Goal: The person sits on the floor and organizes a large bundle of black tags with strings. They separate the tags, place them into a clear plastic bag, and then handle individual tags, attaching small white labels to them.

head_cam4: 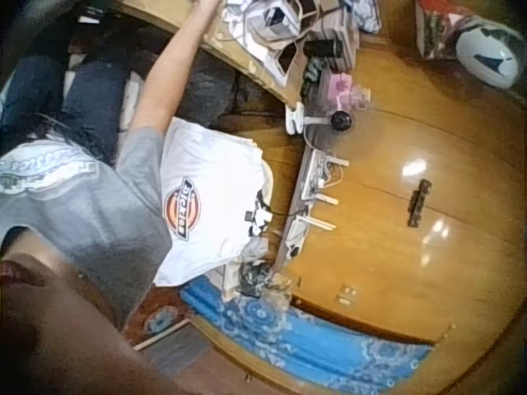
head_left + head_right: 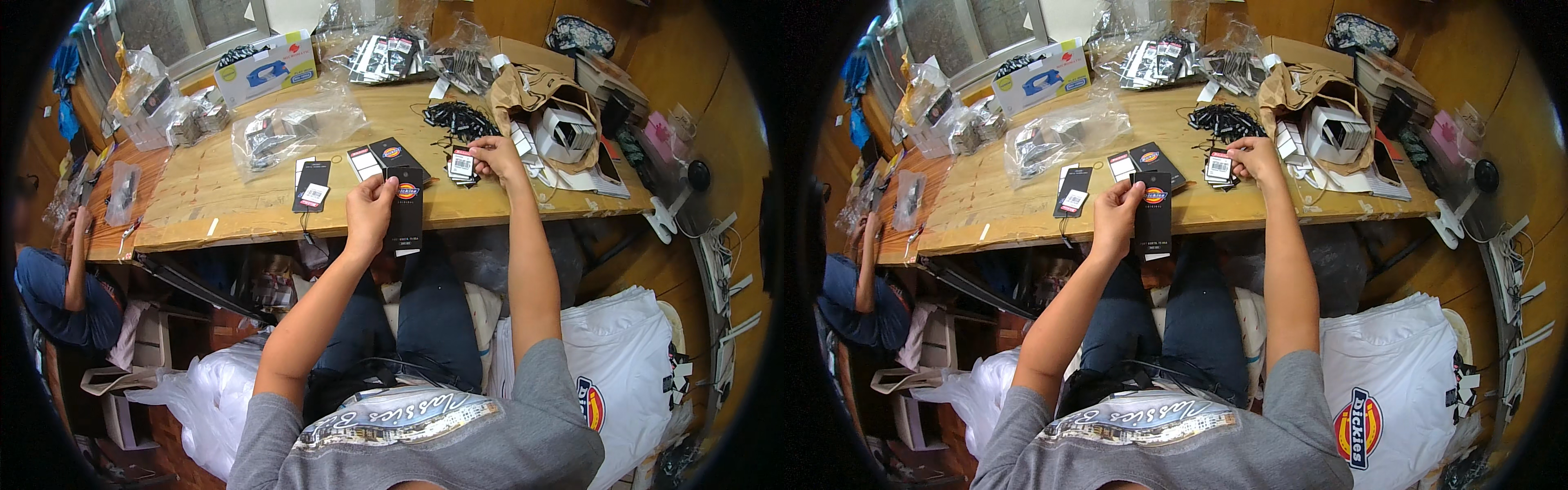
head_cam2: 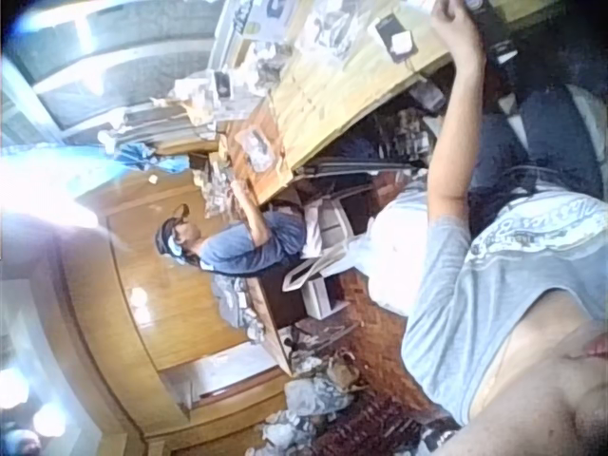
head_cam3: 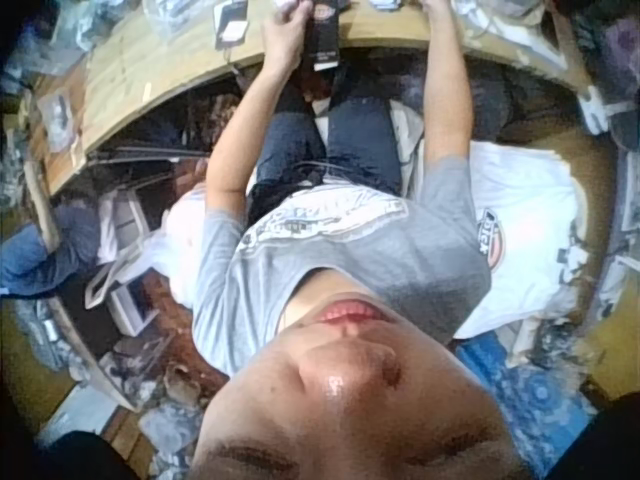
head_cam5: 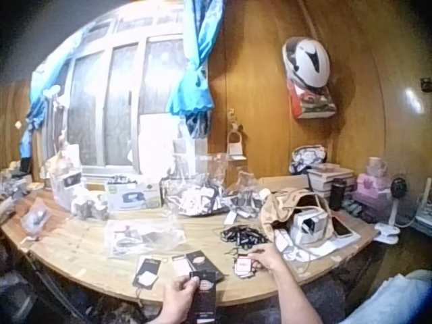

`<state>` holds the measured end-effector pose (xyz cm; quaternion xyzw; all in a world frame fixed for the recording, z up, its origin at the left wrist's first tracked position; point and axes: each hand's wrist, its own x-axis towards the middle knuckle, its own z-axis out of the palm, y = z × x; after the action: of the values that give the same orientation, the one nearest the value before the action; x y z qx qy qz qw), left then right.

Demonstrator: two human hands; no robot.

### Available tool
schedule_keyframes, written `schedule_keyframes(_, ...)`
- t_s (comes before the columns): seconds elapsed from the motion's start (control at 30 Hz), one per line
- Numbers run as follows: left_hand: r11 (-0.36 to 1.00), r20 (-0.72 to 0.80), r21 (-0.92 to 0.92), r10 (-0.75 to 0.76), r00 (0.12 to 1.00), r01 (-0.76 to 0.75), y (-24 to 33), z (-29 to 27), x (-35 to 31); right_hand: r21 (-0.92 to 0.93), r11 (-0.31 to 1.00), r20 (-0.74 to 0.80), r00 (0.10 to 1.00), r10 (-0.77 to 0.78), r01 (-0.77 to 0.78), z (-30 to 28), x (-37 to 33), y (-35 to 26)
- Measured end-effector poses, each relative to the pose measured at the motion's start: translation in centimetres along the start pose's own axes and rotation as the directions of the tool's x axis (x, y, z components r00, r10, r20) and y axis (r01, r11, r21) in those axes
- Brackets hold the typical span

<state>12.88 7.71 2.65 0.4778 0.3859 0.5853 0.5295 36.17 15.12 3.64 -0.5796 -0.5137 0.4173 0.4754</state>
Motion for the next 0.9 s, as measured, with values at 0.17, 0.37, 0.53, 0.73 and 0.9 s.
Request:
schedule_keyframes(0.17, 1.000, 0.006, -0.007, 0.004, 1.000, -0.004, -0.2, 0.0, -0.1, -0.031, 1.000, -0.021, 1.000, 0.007, -0.008, -0.4, 0.0, 0.4)
schedule_keyframes(0.37, 0.999, -0.008, -0.035, -0.013, 1.000, 0.013, 0.0, 0.9, -0.5, 0.063, 0.987, 0.247, 0.956, -0.159, 0.148, 2.1, -4.9, -3.1)
schedule_keyframes(0.53, 0.999, 0.019, 0.042, -0.006, 1.000, 0.005, -0.2, 1.3, -1.4, -0.090, 0.911, 0.176, 0.907, -0.383, 0.402, 6.3, -7.6, -2.1)
schedule_keyframes(0.73, 0.999, -0.016, 0.037, -0.008, 1.000, 0.008, -0.6, -0.4, -1.1, -0.692, 0.637, -0.152, 0.795, -0.587, 0.339, 4.8, -5.9, 0.9)
schedule_keyframes(0.9, 0.998, 0.018, 0.065, -0.007, 1.000, 0.005, 0.9, -0.4, -1.9, -0.594, 0.752, -0.194, 0.856, -0.478, 0.285, 5.0, -5.1, 0.3)
